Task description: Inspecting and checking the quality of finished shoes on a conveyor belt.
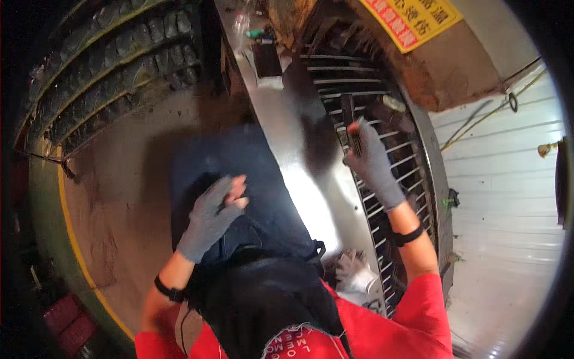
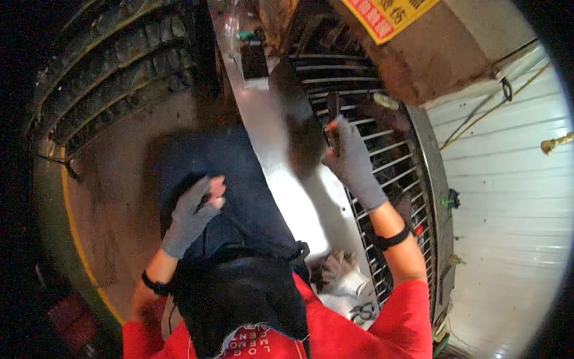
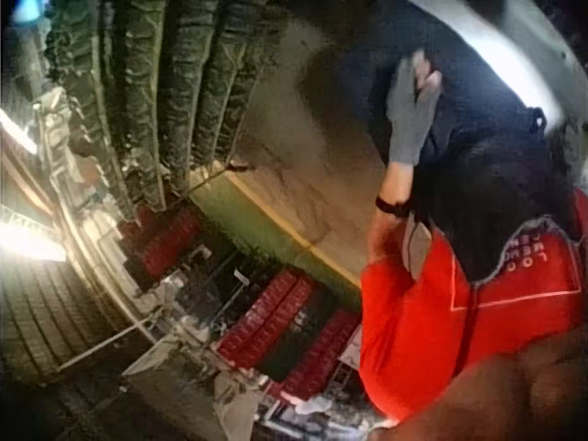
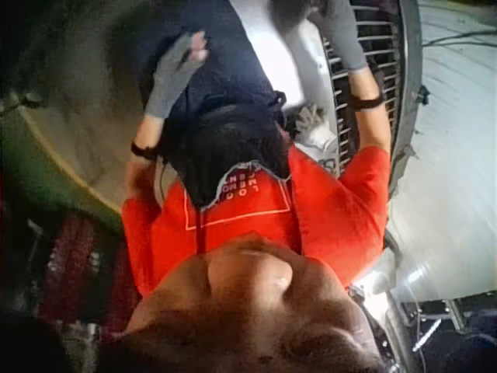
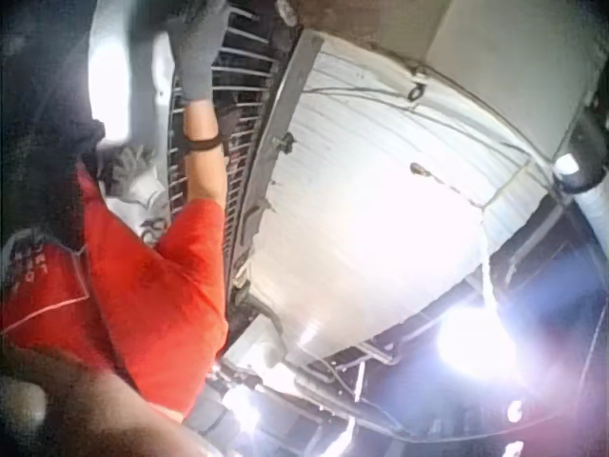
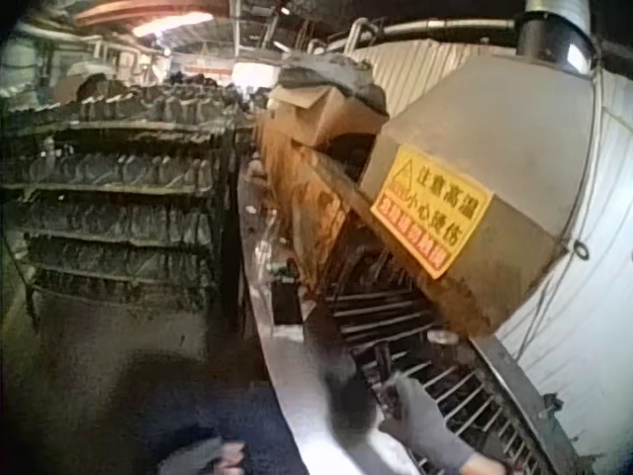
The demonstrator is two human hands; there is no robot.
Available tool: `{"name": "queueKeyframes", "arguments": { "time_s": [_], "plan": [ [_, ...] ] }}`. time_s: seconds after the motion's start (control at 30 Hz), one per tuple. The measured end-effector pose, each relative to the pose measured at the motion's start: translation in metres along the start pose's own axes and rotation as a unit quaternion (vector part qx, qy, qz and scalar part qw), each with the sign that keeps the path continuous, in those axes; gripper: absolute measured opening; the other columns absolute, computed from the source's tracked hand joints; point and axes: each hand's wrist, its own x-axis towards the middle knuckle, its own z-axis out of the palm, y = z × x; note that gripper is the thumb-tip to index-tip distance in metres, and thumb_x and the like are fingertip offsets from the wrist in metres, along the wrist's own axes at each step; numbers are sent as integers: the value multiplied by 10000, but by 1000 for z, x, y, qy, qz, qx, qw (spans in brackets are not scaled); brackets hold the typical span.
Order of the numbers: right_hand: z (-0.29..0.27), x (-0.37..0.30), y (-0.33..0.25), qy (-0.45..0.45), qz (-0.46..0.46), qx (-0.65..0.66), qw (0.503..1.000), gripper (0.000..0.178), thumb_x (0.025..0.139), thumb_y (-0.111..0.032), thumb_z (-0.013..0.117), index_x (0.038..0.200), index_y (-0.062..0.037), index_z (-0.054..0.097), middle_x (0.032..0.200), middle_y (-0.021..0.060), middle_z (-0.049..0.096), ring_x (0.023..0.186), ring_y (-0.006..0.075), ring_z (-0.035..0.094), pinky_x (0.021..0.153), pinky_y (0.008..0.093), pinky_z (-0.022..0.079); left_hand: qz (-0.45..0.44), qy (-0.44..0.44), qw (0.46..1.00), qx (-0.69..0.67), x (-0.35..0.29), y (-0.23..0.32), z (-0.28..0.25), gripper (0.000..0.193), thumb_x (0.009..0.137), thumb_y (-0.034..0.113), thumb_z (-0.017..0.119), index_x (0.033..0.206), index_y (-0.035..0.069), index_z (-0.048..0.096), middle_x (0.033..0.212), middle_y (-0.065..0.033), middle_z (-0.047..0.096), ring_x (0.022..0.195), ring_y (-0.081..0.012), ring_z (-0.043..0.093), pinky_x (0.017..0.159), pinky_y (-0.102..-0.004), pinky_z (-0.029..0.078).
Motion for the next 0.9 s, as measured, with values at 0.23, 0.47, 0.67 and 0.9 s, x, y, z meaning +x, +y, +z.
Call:
{"name": "queueKeyframes", "arguments": {
  "time_s": [0.23, 0.47, 0.67, 0.9],
  "plan": [
    [-61, 35, -107, -278, 225, 782, 510, 515, 1032, -442, 543, 1279, 3, 623, 1090, 105, 677, 963, 230, 684, 901, 360, 572, 246, -57, 967, 31, 37, 61, 45, 966, 769, 175, 845, 1605, 88, 369, 1505, -181, 523, 1396, -359, 520, 1181, -446, 404],
    [21, 41, 41, -205, 29, 147, 967, 682, 927, -422, 773, 1441, -15, 587, 1222, 160, 699, 1082, 265, 692, 943, 397, 572, -246, -44, 891, -380, -1, -36, 5, 396, 912, 134, 624, 1296, 41, 658, 1160, -72, 732, 969, -173, 734, 832, -326, 616],
    [12, 129, 194, 146, -49, -219, 964, 950, 814, -379, 827, 1607, -143, 360, 1492, 292, 493, 1351, 488, 498, 1116, 534, 428, -331, 15, 861, -386, 0, -59, 17, 394, 948, 85, 583, 1335, 9, 601, 1119, -62, 722, 910, -166, 727, 794, -319, 623],
    [8, 105, 198, -73, 159, -366, 914, 806, 824, -360, 787, 1550, -224, 463, 1356, 213, 571, 1294, 424, 536, 1063, 522, 457, -345, 32, 843, -411, 10, -53, 24, 352, 977, 77, 609, 1321, 1, 621, 1144, -66, 723, 945, -146, 710, 847, -295, 604]
  ]
}}
